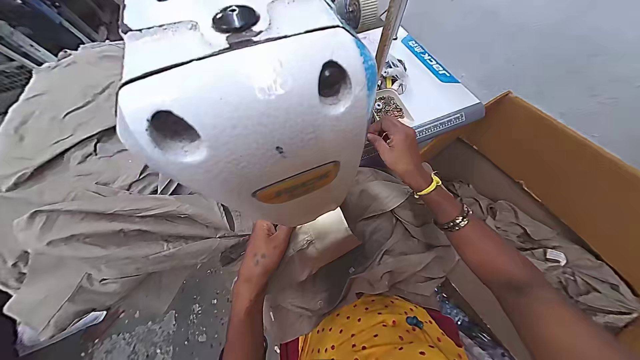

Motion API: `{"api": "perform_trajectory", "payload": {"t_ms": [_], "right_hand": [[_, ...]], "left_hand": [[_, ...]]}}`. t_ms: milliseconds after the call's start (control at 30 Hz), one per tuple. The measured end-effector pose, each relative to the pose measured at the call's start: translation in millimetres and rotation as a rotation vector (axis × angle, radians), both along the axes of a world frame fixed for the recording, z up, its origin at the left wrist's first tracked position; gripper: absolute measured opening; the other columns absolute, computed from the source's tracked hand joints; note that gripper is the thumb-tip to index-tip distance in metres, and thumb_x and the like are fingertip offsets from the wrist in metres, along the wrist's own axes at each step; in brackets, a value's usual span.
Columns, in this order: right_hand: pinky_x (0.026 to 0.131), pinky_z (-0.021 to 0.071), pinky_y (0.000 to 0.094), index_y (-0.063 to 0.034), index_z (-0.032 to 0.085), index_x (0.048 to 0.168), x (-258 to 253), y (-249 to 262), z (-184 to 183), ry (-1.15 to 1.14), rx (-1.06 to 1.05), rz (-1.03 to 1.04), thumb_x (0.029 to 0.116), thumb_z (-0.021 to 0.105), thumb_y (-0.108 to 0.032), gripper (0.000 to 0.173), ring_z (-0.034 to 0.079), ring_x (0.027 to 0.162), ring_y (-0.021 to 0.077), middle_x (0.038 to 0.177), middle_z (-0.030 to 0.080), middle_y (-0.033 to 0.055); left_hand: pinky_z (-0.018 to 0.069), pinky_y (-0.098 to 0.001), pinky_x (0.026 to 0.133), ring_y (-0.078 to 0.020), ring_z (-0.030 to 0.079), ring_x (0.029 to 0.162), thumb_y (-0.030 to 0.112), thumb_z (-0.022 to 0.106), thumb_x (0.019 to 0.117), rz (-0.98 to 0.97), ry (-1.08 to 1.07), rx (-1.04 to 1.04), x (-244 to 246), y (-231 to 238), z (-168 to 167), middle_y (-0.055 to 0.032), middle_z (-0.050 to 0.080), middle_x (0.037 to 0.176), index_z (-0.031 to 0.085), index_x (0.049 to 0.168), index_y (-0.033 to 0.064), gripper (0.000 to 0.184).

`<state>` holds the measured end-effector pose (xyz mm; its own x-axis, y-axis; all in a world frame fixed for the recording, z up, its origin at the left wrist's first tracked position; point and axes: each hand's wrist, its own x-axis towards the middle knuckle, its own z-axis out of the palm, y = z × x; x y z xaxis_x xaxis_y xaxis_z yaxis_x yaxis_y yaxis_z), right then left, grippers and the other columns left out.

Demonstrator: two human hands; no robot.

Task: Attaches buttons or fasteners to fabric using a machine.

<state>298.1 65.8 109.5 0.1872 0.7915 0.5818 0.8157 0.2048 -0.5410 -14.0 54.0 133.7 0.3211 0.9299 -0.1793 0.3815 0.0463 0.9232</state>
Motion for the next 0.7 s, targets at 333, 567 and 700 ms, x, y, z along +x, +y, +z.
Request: {"api": "perform_trajectory", "payload": {"t_ms": [333, 567, 700], "right_hand": [[0.058, 0.0531, 0.0337, -0.0060, 0.070, 0.081, -81, -41, 32, -0.498, 0.358, 0.416, 0.0954, 0.063, -0.014, 0.018, 0.067, 0.067, 0.0223, 0.072, 0.067, 0.0093], [0.071, 0.0545, 0.0278, -0.0061, 0.072, 0.081, -85, -38, 31, -0.224, 0.173, 0.537, 0.0888, 0.069, -0.013, 0.011, 0.069, 0.079, 0.0154, 0.079, 0.071, 0.0063], [0.064, 0.0516, 0.0135, -0.0025, 0.067, 0.089, -70, -55, 18, 0.262, -0.013, 0.454, 0.0882, 0.074, -0.011, 0.011, 0.060, 0.069, -0.0030, 0.079, 0.067, -0.0011]], "left_hand": [[0.0560, -0.0289, 0.060, -0.0106, 0.067, 0.064, 0.041, 0.057, 0.1020, -0.353, 0.126, 0.674, -23, -50, -19, -0.0033, 0.071, 0.075, 0.074, 0.099, 0.0083, 0.037], [0.0471, -0.0101, 0.059, 0.0085, 0.057, 0.064, 0.034, 0.058, 0.1021, -0.299, -0.049, 0.318, -33, -48, -18, 0.0088, 0.064, 0.074, 0.067, 0.097, 0.0100, 0.027], [0.0521, -0.0148, 0.061, 0.0024, 0.061, 0.065, 0.023, 0.057, 0.1018, -0.210, -0.203, 0.001, -34, -52, -24, 0.0096, 0.064, 0.076, 0.061, 0.097, 0.0128, 0.012]]}}
